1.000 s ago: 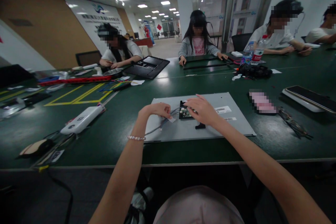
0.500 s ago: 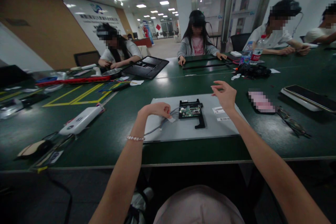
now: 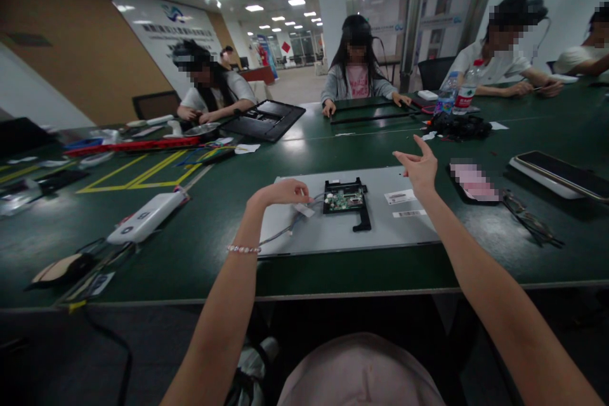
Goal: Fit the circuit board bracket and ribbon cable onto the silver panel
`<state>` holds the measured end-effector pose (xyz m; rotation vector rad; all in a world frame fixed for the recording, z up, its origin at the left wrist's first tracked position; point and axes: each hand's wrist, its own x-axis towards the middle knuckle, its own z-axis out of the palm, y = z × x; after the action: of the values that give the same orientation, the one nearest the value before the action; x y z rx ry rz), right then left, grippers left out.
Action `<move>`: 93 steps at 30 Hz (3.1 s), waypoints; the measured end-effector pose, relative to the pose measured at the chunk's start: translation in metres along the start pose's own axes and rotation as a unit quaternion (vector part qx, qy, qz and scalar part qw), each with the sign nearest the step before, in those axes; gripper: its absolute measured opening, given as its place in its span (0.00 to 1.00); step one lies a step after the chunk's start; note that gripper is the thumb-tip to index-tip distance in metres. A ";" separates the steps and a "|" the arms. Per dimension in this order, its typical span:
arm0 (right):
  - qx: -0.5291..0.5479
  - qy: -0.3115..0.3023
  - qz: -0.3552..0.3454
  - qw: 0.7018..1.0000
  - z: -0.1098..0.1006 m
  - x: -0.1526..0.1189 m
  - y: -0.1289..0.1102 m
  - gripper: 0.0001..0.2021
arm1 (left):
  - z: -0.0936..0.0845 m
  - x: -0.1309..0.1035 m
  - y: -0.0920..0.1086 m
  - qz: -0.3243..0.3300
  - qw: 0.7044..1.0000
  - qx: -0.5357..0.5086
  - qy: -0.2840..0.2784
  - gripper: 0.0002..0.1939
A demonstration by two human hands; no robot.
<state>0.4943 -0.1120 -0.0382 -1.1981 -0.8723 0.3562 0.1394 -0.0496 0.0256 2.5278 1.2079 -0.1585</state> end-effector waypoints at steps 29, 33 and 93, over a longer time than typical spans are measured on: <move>-0.061 -0.005 -0.055 0.997 0.006 -0.015 -0.001 0.20 | -0.007 -0.003 0.023 -0.069 0.913 -0.023 0.401 0.14; -0.075 -0.029 -0.053 0.995 0.008 -0.018 0.001 0.21 | -0.006 -0.004 0.023 -0.063 0.914 -0.017 0.400 0.12; -0.447 -0.206 -0.132 0.861 0.001 -0.016 -0.012 0.08 | 0.013 0.014 0.028 -0.049 0.889 0.168 0.422 0.16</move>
<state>0.4809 -0.1269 -0.0335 -1.8526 -1.6633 -0.0558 0.1704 -0.0599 0.0168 2.9306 1.7202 0.8781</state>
